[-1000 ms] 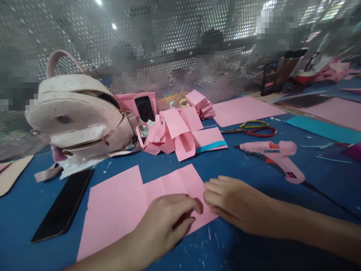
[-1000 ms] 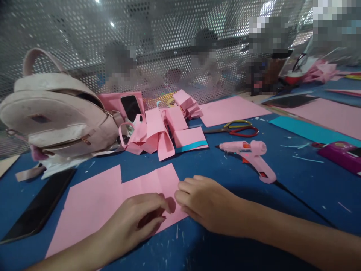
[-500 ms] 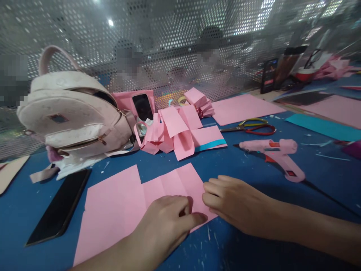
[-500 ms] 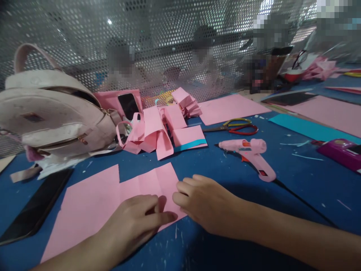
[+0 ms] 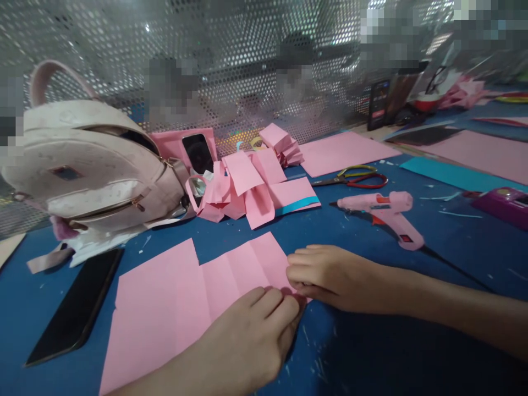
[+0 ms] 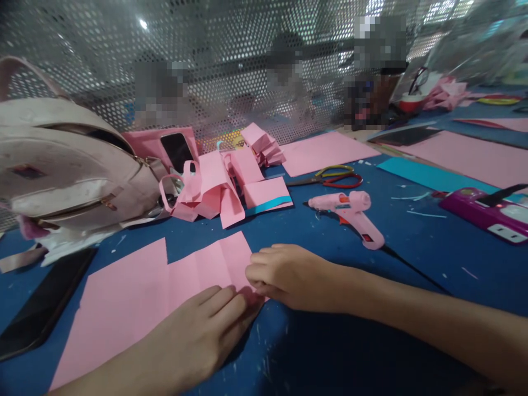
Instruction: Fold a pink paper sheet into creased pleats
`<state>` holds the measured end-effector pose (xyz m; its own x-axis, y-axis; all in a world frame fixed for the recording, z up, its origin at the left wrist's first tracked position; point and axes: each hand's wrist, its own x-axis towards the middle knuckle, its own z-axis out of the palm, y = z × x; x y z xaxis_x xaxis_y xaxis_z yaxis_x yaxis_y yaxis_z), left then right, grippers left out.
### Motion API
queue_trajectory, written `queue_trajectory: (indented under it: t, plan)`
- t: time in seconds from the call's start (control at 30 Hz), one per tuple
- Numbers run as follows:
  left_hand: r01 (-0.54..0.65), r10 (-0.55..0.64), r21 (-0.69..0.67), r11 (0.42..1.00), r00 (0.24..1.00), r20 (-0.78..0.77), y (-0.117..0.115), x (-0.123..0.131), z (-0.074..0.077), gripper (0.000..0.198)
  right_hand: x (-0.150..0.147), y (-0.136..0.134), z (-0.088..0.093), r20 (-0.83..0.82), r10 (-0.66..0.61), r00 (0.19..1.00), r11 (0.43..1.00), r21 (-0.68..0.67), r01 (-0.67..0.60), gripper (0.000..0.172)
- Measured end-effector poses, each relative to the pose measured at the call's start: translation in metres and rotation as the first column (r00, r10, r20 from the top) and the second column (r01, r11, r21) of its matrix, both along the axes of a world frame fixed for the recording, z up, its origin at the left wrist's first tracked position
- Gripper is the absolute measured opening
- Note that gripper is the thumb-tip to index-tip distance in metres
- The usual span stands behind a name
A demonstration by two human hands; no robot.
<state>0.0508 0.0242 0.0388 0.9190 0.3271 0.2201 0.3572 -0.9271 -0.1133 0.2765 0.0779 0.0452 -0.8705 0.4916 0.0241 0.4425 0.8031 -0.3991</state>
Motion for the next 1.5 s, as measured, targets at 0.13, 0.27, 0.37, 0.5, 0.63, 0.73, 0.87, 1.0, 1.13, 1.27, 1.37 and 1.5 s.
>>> queue_trajectory:
  t: [0.13, 0.27, 0.37, 0.5, 0.63, 0.73, 0.87, 1.0, 1.13, 1.27, 1.37, 1.5]
  plan:
    - [-0.028, 0.028, 0.004, 1.0, 0.999, -0.022, 0.003, 0.006, 0.0, 0.037, 0.003, 0.005, -0.001, -0.056, -0.018, 0.998, 0.994, -0.108, 0.012, 0.016]
    - [-0.051, 0.051, 0.001, 0.999, 0.996, -0.073, 0.007, 0.013, 0.004, 0.038, 0.004, 0.007, -0.003, -0.066, -0.049, 0.997, 0.983, -0.178, 0.037, 0.014]
    - [-0.046, 0.043, -0.021, 0.999, 0.992, -0.117, 0.009, 0.017, 0.008, 0.036, 0.003, 0.009, -0.002, -0.035, -0.076, 0.996, 0.98, -0.188, 0.068, 0.016]
    - [-0.052, 0.034, -0.134, 0.99, 0.991, -0.131, 0.012, 0.014, 0.016, 0.045, 0.004, 0.01, 0.003, -0.052, -0.084, 0.995, 0.97, -0.233, 0.07, 0.014]
    - [-0.114, 0.096, -0.277, 0.954, 0.992, -0.078, 0.006, 0.003, 0.022, 0.053, 0.006, 0.007, 0.006, -0.099, -0.091, 0.991, 0.963, -0.264, 0.062, 0.01]
    - [-0.208, 0.199, -0.188, 0.96, 0.978, -0.065, -0.008, -0.005, 0.02, 0.035, 0.008, 0.004, 0.01, -0.114, -0.07, 0.991, 0.977, -0.21, 0.045, 0.01]
    - [-0.279, 0.282, 0.073, 0.957, 0.959, -0.03, -0.029, -0.01, 0.011, 0.024, 0.007, -0.003, 0.016, -0.104, 0.017, 0.994, 0.998, -0.055, -0.023, 0.011]
    - [-0.322, 0.324, 0.109, 0.94, 0.946, -0.004, -0.035, -0.009, 0.01, 0.018, 0.002, -0.016, 0.017, -0.032, 0.094, 0.995, 0.977, 0.193, -0.086, 0.017]
    - [-0.375, 0.371, 0.06, 0.925, 0.926, 0.064, -0.026, -0.008, 0.012, 0.015, -0.004, -0.031, 0.01, -0.015, 0.086, 0.996, 0.912, 0.405, -0.073, 0.021]
    - [-0.419, 0.422, -0.056, 0.906, 0.892, 0.163, -0.019, -0.013, 0.016, 0.018, -0.009, -0.036, 0.011, -0.114, -0.004, 0.993, 0.91, 0.411, 0.051, 0.021]
    - [-0.43, 0.454, -0.147, 0.891, 0.86, 0.235, -0.019, -0.017, 0.023, 0.02, -0.015, -0.034, 0.02, -0.225, -0.077, 0.971, 0.943, 0.3, 0.144, 0.019]
    - [-0.434, 0.493, -0.242, 0.868, 0.809, 0.32, -0.02, -0.02, 0.034, 0.021, -0.029, -0.031, 0.034, -0.29, -0.125, 0.949, 0.958, 0.215, 0.191, 0.015]
